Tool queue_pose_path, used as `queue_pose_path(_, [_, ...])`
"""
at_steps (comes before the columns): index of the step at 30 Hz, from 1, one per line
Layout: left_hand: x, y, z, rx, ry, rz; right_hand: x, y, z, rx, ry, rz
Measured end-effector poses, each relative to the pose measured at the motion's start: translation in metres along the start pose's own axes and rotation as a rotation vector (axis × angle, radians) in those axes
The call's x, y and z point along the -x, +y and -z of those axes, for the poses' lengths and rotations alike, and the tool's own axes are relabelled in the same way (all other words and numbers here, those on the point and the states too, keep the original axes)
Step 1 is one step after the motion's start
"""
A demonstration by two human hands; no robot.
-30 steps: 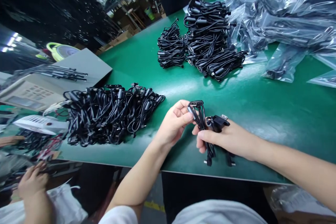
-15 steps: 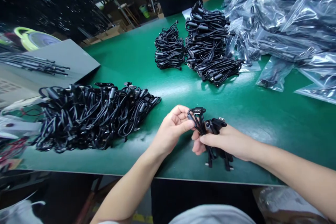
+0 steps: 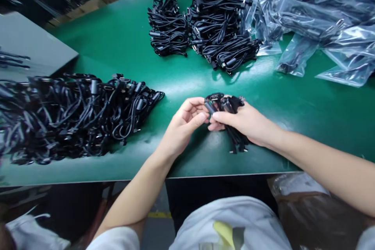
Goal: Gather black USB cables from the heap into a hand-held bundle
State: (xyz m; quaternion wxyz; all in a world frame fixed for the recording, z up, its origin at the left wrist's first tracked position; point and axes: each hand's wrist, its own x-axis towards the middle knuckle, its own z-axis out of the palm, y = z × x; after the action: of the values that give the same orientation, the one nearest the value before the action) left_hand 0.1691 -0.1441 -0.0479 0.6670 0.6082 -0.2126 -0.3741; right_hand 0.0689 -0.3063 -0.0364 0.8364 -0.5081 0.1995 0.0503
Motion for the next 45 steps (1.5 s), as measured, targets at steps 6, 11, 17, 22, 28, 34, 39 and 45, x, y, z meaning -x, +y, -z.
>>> queue_pose_path(6, [0.010, -0.005, -0.016, 0.049, -0.367, 0.302, 0.003, -0.021, 0.003, -0.202, 0.107, 0.266])
queue_pose_path(11, [0.016, -0.009, -0.033, 0.060, -0.411, 0.424, 0.003, -0.023, 0.005, -0.242, 0.118, 0.282])
queue_pose_path(17, [0.015, -0.010, -0.034, 0.100, -0.375, 0.410, 0.003, -0.025, 0.008, -0.221, 0.134, 0.255])
queue_pose_path(22, [0.014, -0.008, -0.038, 0.208, -0.508, 0.546, 0.004, -0.023, 0.007, -0.214, 0.053, 0.262])
queue_pose_path(28, [0.019, -0.006, -0.048, 0.149, -0.397, 0.528, 0.007, -0.026, 0.005, -0.216, -0.051, 0.282])
queue_pose_path(34, [0.021, -0.005, -0.048, 0.081, -0.290, 0.473, 0.002, -0.025, 0.008, -0.256, 0.017, 0.231])
queue_pose_path(39, [0.019, -0.005, -0.046, 0.079, -0.313, 0.472, -0.001, -0.021, 0.010, -0.306, -0.020, 0.235])
queue_pose_path(45, [0.019, -0.011, -0.049, 0.051, -0.339, 0.443, 0.005, -0.029, 0.012, -0.185, -0.128, 0.224])
